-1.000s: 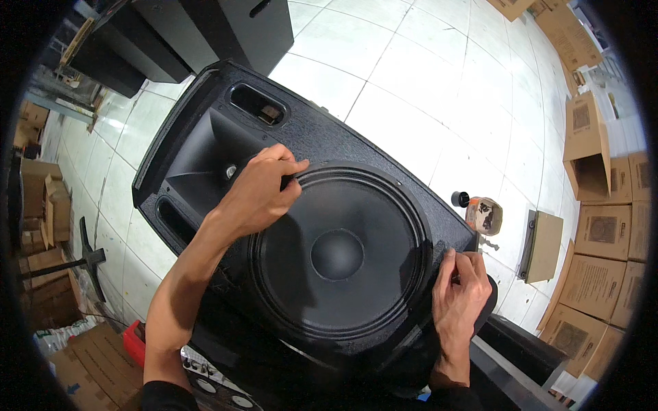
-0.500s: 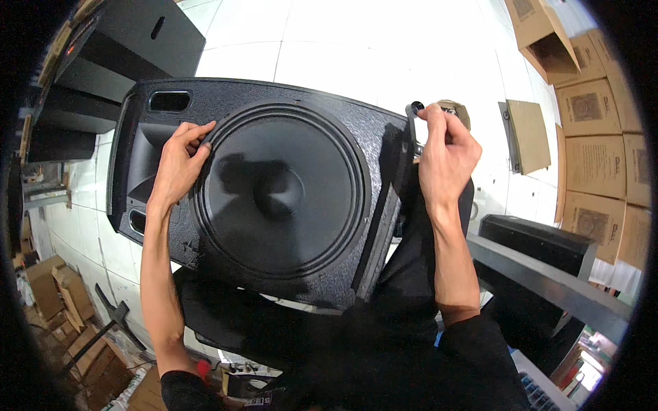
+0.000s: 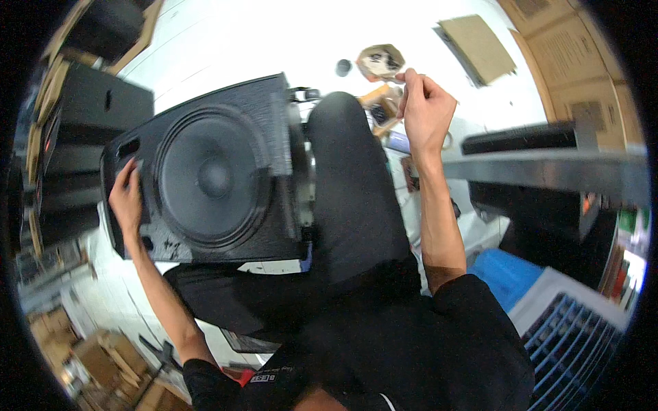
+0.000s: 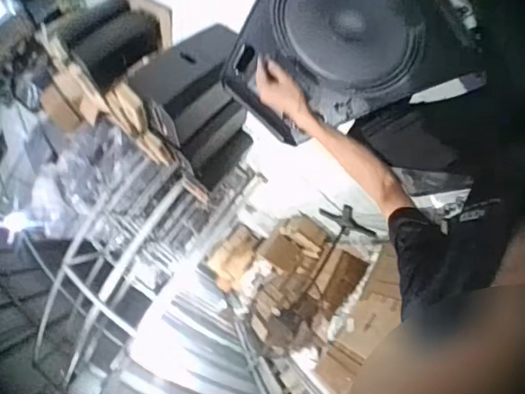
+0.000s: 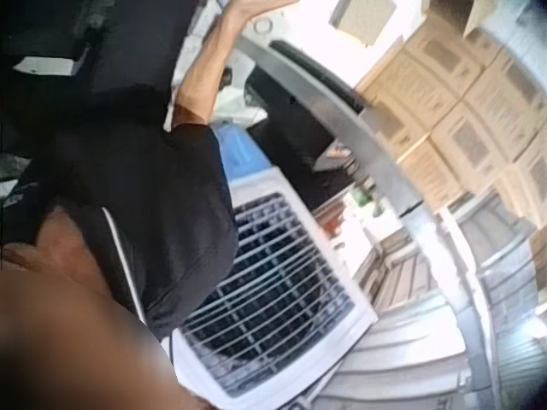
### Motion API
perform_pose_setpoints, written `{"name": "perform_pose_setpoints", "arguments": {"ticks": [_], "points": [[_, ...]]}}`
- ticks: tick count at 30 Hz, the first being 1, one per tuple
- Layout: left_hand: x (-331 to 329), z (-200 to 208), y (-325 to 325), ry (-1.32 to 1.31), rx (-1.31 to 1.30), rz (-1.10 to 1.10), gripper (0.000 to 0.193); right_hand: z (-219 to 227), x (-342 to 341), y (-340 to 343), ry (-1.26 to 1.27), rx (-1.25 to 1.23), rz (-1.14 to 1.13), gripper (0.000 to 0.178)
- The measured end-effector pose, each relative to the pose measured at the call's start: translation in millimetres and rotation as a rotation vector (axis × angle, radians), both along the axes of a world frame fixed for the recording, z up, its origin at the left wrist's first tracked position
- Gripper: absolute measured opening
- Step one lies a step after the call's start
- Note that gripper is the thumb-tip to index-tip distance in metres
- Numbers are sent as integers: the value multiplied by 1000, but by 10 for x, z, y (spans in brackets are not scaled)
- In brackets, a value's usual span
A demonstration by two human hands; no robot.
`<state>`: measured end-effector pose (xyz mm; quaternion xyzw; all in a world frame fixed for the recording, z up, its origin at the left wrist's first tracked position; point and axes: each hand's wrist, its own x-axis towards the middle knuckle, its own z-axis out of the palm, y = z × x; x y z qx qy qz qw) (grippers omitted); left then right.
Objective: The person assembles a large black speaker by connecting internal wires, positioning the speaker cone, and securing it with screws using a cordless drill. The person works on the speaker while sitting on the floor in a warehouse-like room.
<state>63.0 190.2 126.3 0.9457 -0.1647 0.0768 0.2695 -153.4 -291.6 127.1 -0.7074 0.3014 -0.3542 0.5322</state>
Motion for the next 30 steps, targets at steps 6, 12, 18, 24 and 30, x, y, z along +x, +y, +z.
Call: {"name": "perform_pose_setpoints", "arguments": {"ticks": [6,12,18,24,30], "points": [[-410,127,2,-196,-121,110,30,-999,-1433,-380,731,-159,-159,38],[-829,37,-88,-348,-101,240,28,-2290,-1670,9,911,-219,143,89],[-1388,-2,-271,-520,-24,313,25,-3152,-1347,179,797,-96,107,96],[-2096,181,-769,-498,-41,48,22,-2773,-1293,136,742,-110,-10,47],[-2480,390,-1574,-168,-540,-326,32,-952,-1384,-6,721,-330,-2,61]]}}
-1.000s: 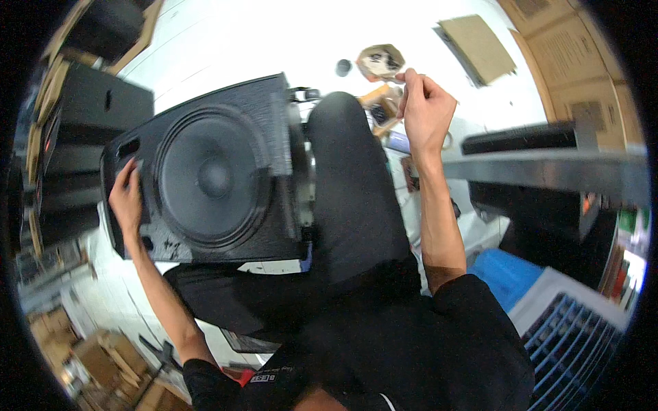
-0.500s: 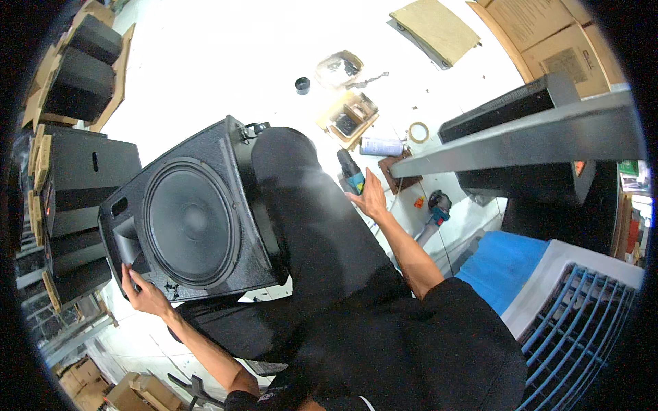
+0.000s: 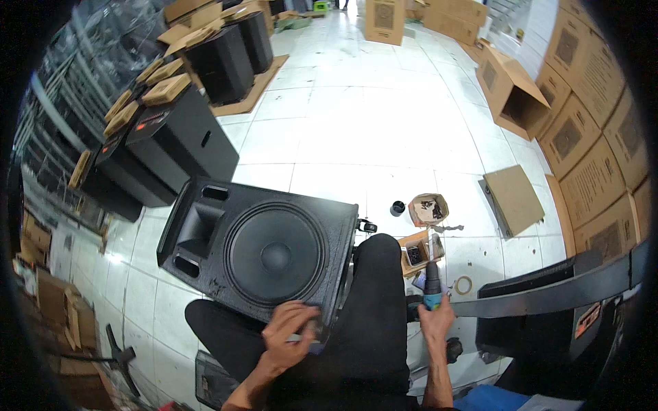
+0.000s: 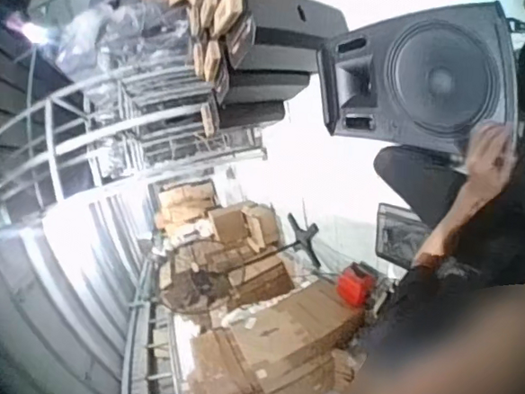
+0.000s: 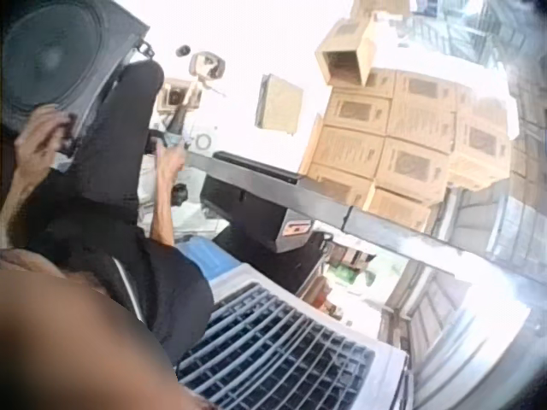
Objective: The person assembles a large black speaker by connecting internal wires, positioning the speaker cone, and securing it with screws using a cordless drill. The person works on the speaker while sitting on the floor in a warehouse-like room.
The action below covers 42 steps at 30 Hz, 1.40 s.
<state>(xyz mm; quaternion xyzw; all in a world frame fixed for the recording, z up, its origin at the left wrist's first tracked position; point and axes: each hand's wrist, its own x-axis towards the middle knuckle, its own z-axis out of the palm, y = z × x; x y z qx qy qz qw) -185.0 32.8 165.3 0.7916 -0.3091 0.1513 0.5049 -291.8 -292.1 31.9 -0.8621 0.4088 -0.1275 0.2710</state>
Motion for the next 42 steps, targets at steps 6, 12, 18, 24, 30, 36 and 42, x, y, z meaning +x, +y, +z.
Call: {"name": "perform_pose_setpoints", "arguments": {"ticks": [6,12,18,24,30,36,42], "points": [[-175,483,-752,108,-275,-353,43,2344,100,198,-381,-43,260,53],[-163,1137,-873,113,-606,-430,76,3244,73,577,-341,22,630,70],[-447,1130,-515,379,-942,-443,59,3066,285,972,-191,528,957,97],[-578,948,-77,769,-1358,-482,61,2697,403,1167,-324,1188,889,122],[-509,873,-123,642,-1402,-289,49,1797,-23,1073,-401,1372,667,118],[-359,723,-58,545,-684,-110,67,1482,177,1173,-371,1437,685,120],[54,327,877,498,-86,112,32,1371,434,1128,-378,1339,857,96]]}}
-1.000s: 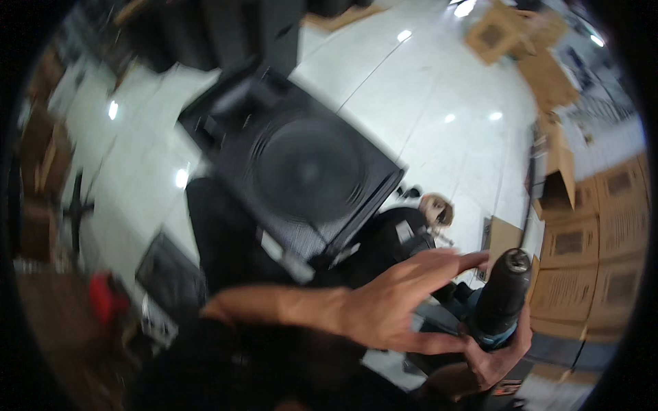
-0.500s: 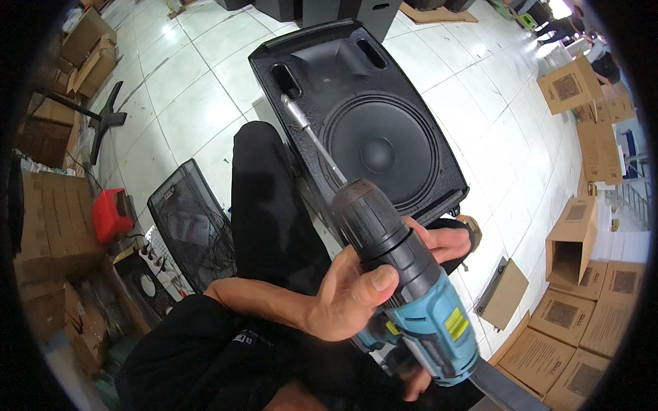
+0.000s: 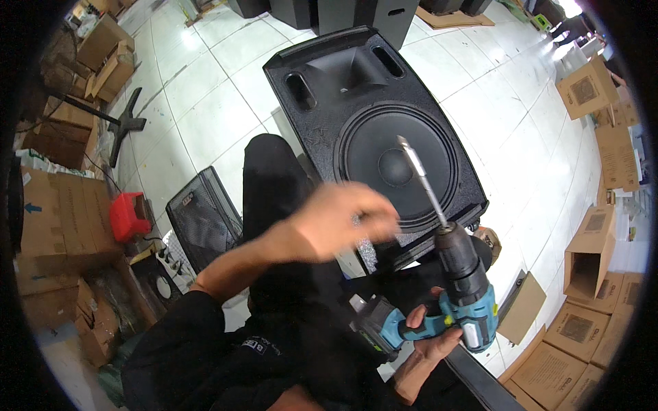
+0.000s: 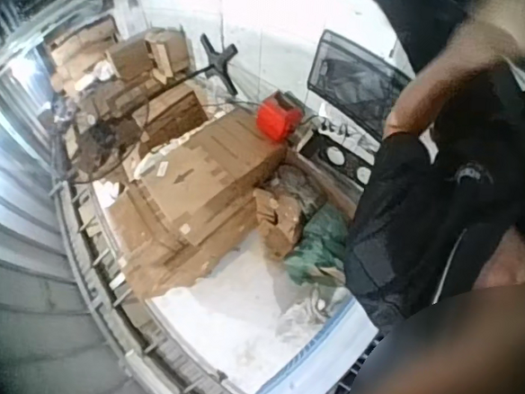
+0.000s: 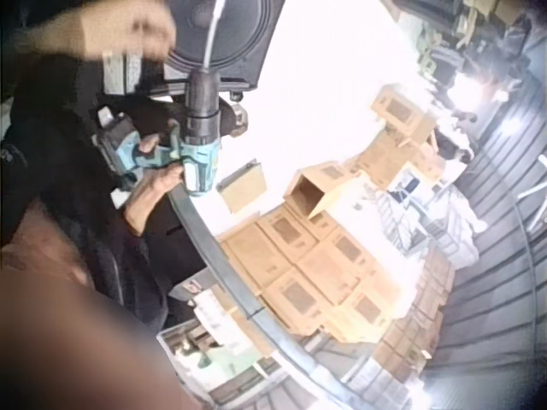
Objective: The person assembles a large black speaker by connecting internal wires, positioning the speaker cone, and securing it with screws using a cordless drill. The person works on the speaker while sitting on the floor in a warehouse-like room.
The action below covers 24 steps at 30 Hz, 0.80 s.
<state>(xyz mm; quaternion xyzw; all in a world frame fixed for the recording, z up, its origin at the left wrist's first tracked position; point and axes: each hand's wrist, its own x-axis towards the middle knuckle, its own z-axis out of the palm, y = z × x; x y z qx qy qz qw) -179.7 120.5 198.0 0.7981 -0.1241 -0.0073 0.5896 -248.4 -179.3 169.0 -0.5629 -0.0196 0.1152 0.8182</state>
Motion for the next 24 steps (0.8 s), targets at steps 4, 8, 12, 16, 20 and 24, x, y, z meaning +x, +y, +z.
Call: {"name": "perform_pose_setpoints", "arguments": {"ticks": [4,8,12,16,20,24], "points": [[418,-309,880,-87,536,449,27,-85,173,-169,96,254,-150,91],[770,-599,1245,-77,761,468,25,-257,499,-356,73,516,-172,77],[885,-828,1274,56,712,419,27,-550,796,-457,50,699,-113,75],[952,-964,1260,54,585,510,29,-795,924,-479,71,773,-51,77],[988,-986,1262,76,492,473,32,-878,903,-493,41,738,-77,81],[941,-978,1236,104,609,416,29,-881,871,-489,6,790,-99,81]]}}
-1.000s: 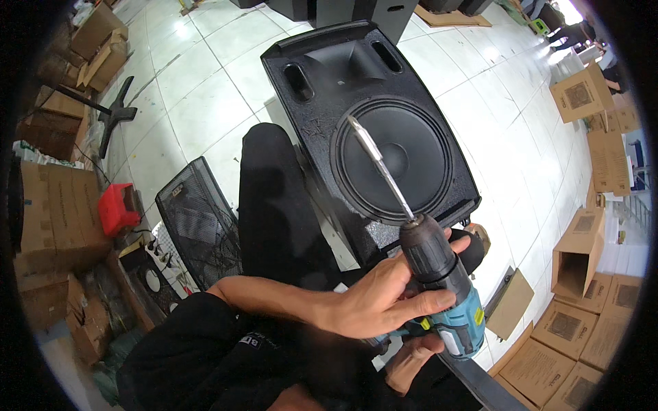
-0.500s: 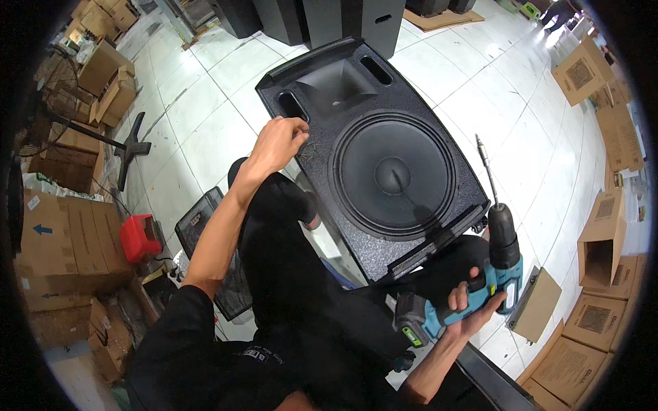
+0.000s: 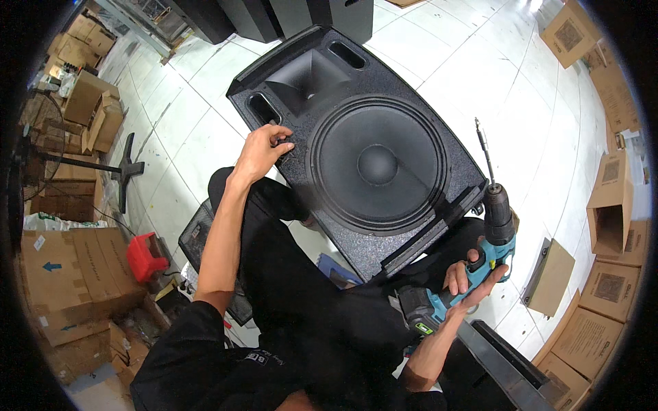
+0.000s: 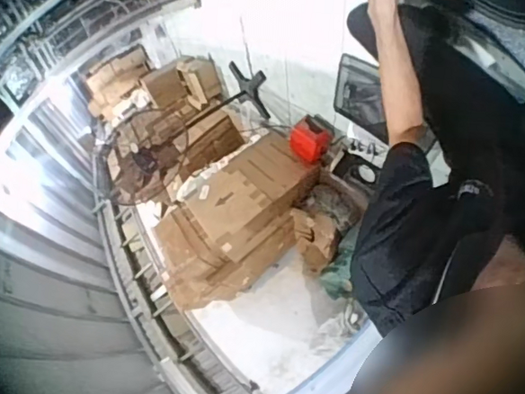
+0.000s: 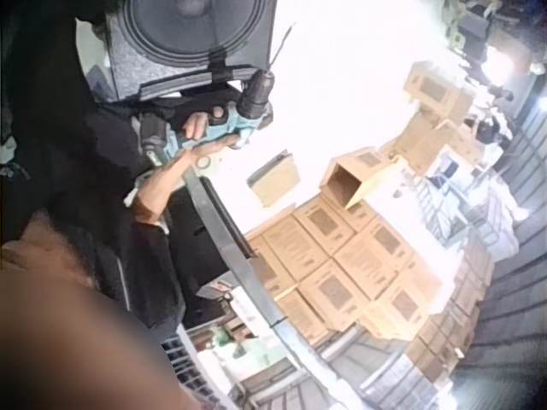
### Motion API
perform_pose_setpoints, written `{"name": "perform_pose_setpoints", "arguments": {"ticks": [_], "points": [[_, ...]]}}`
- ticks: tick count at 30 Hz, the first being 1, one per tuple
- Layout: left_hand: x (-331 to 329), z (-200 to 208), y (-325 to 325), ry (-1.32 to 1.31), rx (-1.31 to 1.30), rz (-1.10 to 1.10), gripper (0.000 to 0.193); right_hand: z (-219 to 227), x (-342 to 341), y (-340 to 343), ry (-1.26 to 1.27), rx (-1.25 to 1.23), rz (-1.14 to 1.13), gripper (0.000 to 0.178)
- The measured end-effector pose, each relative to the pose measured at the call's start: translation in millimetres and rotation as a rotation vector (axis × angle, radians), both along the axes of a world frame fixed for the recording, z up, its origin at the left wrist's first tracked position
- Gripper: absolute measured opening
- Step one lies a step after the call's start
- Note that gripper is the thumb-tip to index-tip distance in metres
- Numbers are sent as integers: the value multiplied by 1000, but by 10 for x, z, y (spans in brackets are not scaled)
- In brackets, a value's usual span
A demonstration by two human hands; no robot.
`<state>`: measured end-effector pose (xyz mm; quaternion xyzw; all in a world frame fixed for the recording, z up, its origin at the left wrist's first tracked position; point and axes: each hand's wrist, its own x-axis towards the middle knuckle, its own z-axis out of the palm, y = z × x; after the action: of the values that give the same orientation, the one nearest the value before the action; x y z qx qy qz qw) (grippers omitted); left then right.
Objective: The person assembles a large black speaker by connecting internal wires, positioning the speaker cone, and securing it with screws using a cordless drill. The person works on the speaker while sitting on the floor in a warehouse-like room.
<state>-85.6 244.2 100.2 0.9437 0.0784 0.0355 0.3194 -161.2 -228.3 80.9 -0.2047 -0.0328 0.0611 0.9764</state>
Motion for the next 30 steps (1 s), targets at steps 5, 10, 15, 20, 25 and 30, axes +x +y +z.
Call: {"name": "perform_pose_setpoints", "arguments": {"ticks": [5,10,15,20,25,30], "points": [[-9,-64,69,90,11,-25,28,4,5,17,-38,-24,-10,79],[-13,-98,67,-161,97,-139,16,43,-72,27,78,-31,-25,77],[-8,-15,-11,-12,-44,-42,17,41,-89,69,133,51,68,82],[-37,-37,33,38,-63,-45,23,25,-102,80,162,4,37,79],[7,-108,31,39,-63,7,24,4,-80,60,82,125,106,77],[27,-123,33,33,-55,12,21,-9,-80,52,97,79,92,75]]}}
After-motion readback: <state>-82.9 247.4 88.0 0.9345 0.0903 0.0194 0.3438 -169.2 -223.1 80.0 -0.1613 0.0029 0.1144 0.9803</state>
